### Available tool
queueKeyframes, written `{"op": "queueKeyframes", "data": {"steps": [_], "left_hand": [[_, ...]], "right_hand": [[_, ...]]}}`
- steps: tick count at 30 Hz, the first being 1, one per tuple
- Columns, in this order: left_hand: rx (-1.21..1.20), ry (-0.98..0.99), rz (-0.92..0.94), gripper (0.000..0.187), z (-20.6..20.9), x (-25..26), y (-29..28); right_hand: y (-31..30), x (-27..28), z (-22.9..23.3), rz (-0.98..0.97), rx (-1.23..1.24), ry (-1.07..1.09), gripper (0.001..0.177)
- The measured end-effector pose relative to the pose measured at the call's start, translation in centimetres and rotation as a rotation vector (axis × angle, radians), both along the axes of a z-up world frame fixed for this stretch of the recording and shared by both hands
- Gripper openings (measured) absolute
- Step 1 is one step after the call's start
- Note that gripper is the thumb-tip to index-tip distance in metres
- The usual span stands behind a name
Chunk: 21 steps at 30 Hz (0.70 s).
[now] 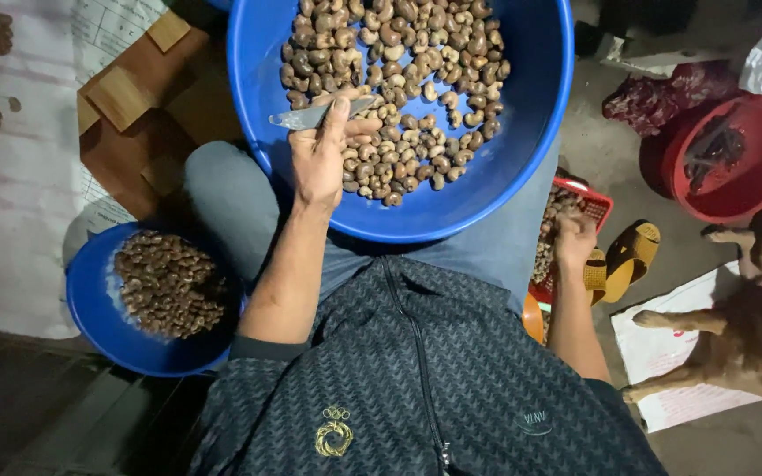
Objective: Cracking and sorting nuts using a small hand tool while sitting on the floor.
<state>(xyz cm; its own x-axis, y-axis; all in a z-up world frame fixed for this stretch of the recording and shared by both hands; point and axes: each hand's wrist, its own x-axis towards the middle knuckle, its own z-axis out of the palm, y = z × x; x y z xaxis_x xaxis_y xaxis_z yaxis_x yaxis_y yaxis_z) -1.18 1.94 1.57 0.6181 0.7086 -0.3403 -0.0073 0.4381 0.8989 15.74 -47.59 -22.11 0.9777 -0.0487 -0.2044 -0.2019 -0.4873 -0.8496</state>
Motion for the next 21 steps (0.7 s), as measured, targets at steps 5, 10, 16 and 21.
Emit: {"op": "queueKeyframes", "data": {"steps": [5, 10, 16, 21], "left_hand": [[0.022, 0.015, 0.015, 0.033, -1.2, 0.2, 0.6], [0.102, -0.038, 0.002, 0.033, -0.7, -0.1, 0.6], [-0.045, -0.14, 0.049, 0.027, -0.8, -0.2, 0.6], [-0.043, -0.05, 0.047, 0.026, -0.5, -0.2, 0.6]], "right_hand": [[2.2, -0.1, 3.6, -0.013, 0.015, 0.087, 0.054], [14.7, 2.4, 17.9, 0.236, 0.127, -0.212, 0.044], [30.7, 2.4, 30.3, 0.749, -0.011, -0.545, 0.032], [37.3, 4.3, 22.7, 1.198, -0.354, -0.68, 0.034]]}}
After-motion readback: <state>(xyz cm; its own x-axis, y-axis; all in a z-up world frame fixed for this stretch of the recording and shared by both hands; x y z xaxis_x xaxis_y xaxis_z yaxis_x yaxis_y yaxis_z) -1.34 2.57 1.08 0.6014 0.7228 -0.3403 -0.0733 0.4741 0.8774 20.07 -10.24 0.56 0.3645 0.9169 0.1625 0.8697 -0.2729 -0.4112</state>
